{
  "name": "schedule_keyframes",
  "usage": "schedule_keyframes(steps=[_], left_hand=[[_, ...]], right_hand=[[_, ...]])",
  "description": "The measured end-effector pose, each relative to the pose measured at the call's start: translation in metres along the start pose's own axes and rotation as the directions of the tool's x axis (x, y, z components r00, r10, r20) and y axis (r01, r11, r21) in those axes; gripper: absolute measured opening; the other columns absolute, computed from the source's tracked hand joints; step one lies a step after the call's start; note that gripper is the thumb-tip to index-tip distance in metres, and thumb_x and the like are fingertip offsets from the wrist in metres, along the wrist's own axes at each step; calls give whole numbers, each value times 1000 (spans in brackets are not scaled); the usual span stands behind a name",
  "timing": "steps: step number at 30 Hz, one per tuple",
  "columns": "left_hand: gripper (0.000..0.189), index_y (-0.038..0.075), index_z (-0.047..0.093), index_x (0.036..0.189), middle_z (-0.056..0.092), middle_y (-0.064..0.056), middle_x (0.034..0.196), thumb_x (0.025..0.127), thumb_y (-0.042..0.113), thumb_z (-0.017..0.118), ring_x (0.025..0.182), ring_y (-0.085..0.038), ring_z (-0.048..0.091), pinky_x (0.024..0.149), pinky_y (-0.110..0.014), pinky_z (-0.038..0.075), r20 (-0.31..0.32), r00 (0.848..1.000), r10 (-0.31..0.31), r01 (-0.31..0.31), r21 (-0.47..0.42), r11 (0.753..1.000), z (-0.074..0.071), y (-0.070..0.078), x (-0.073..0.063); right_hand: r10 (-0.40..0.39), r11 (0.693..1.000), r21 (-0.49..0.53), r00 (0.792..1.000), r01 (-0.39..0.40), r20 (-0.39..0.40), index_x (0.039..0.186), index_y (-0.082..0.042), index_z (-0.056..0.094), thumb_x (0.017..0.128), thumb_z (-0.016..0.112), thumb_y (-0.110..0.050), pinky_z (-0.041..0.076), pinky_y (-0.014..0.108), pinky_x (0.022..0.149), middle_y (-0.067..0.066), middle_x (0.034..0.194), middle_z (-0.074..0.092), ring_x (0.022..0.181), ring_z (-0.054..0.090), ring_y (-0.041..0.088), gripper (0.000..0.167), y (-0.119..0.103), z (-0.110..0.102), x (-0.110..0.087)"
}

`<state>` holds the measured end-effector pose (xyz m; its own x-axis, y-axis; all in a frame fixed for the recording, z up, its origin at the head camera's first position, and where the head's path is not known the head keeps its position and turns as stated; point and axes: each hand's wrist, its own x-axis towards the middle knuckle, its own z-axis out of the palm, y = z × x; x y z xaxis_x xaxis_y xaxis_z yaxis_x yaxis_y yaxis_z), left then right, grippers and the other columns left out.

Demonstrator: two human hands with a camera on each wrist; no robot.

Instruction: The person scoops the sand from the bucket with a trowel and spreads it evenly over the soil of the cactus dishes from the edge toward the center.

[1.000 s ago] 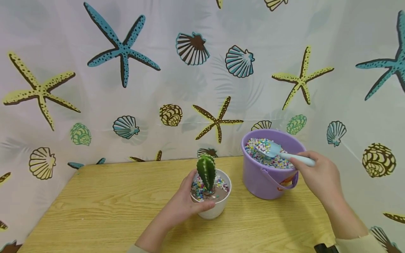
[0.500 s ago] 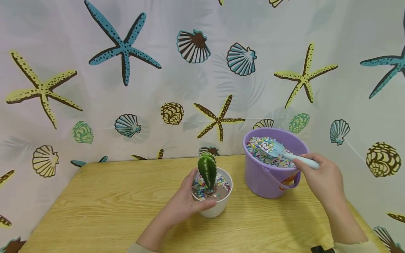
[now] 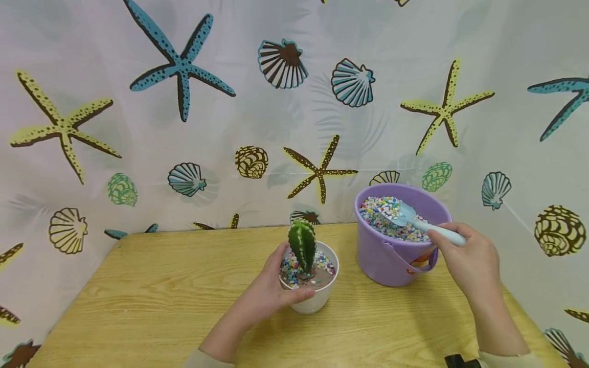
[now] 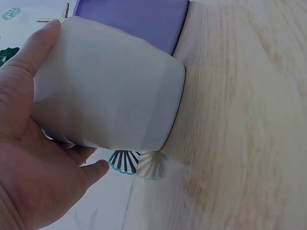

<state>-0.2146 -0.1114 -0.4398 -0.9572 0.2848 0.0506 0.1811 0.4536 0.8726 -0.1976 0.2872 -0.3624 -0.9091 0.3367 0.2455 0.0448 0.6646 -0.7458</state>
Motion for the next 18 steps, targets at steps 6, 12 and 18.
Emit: schedule_keyframes(steps=[6,12,18], left_hand=[[133,16,14,178,24,-18,179,82,56,97,160,-44,32,126,-67,30,9,1000,7,-6,-5,1000,0,0,1],[134,17,12,178,22,-16,180,83,57,96,161,-43,30,127,-67,29,12,1000,4,-4,-6,1000,-1,-2,1],[135,16,11,179,21,-17,180,83,57,96,162,-44,28,127,-67,28,9,1000,5,-5,-5,1000,-1,-2,0]], right_hand=[[3,1000,-9,1000,-3,2,135,-9,76,105,71,-58,45,35,56,20,129,73,79,54,29,57,-1,0,0],[-3,1000,1,1000,3,2,135,-10,76,105,72,-58,44,35,54,20,131,72,76,53,28,58,-3,-3,-1],[-15,1000,11,1000,15,-9,133,-10,77,104,72,-58,44,35,54,18,129,73,74,52,26,56,-8,-7,-3]])
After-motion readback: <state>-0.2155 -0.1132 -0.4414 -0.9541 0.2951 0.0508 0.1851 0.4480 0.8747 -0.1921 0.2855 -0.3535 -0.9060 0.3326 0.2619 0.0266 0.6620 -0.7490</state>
